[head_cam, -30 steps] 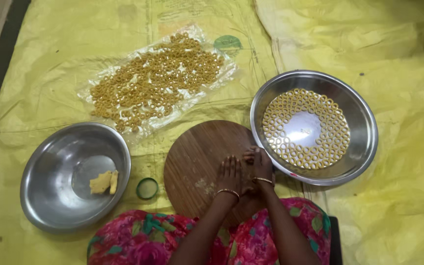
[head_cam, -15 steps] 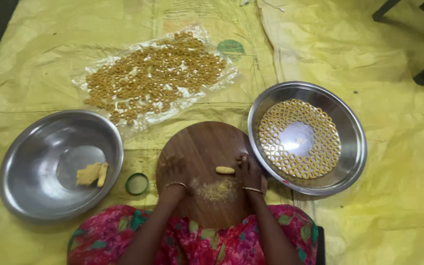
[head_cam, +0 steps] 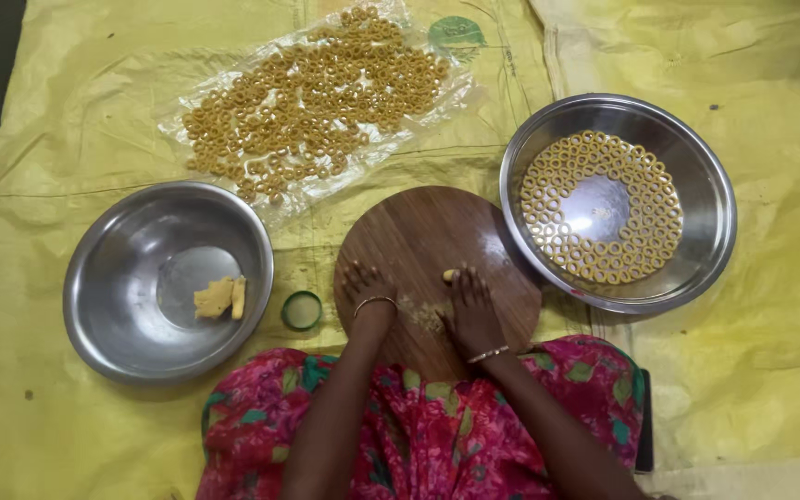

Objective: The person rolls small pieces of dough into thin ropes on a wooden board, then forms them into small rings and places them into a metal bowl. The person repeats this process continuously.

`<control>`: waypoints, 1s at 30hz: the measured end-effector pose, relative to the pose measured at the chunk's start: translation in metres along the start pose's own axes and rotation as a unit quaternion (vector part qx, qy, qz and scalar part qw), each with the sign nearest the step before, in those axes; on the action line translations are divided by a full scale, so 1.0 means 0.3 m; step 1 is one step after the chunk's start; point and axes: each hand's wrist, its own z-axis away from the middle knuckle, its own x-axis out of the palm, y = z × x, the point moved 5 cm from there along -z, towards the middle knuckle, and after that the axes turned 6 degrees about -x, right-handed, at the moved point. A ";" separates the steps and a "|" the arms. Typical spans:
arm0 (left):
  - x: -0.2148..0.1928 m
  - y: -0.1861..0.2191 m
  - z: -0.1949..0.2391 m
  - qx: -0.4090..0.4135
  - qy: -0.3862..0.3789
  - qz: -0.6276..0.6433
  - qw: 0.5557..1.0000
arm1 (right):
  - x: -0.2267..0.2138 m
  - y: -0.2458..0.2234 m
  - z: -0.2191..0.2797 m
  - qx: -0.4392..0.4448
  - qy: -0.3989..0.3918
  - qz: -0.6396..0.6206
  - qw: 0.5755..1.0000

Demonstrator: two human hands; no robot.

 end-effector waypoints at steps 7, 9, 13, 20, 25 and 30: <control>0.027 0.018 0.003 -0.009 -0.046 -0.124 0.991 | 0.066 0.173 -0.310 0.030 -0.017 0.042 0.999; 0.047 0.015 -0.026 -0.035 0.017 -0.040 0.998 | 0.070 0.222 -0.442 0.045 -0.020 0.046 0.998; 0.111 0.021 -0.086 -0.044 0.004 -0.043 0.998 | 0.067 0.246 -0.580 0.094 -0.050 0.091 0.990; 0.067 0.017 -0.057 -0.039 -0.015 -0.016 0.999 | 0.028 0.108 -0.351 0.025 -0.068 0.070 0.995; 0.013 0.013 0.018 0.008 -0.023 -0.103 0.994 | 0.003 0.018 -0.071 -0.068 -0.091 0.013 0.993; -0.023 0.015 0.047 0.005 0.040 -0.069 0.997 | 0.057 0.056 -0.126 -0.075 -0.065 0.054 0.994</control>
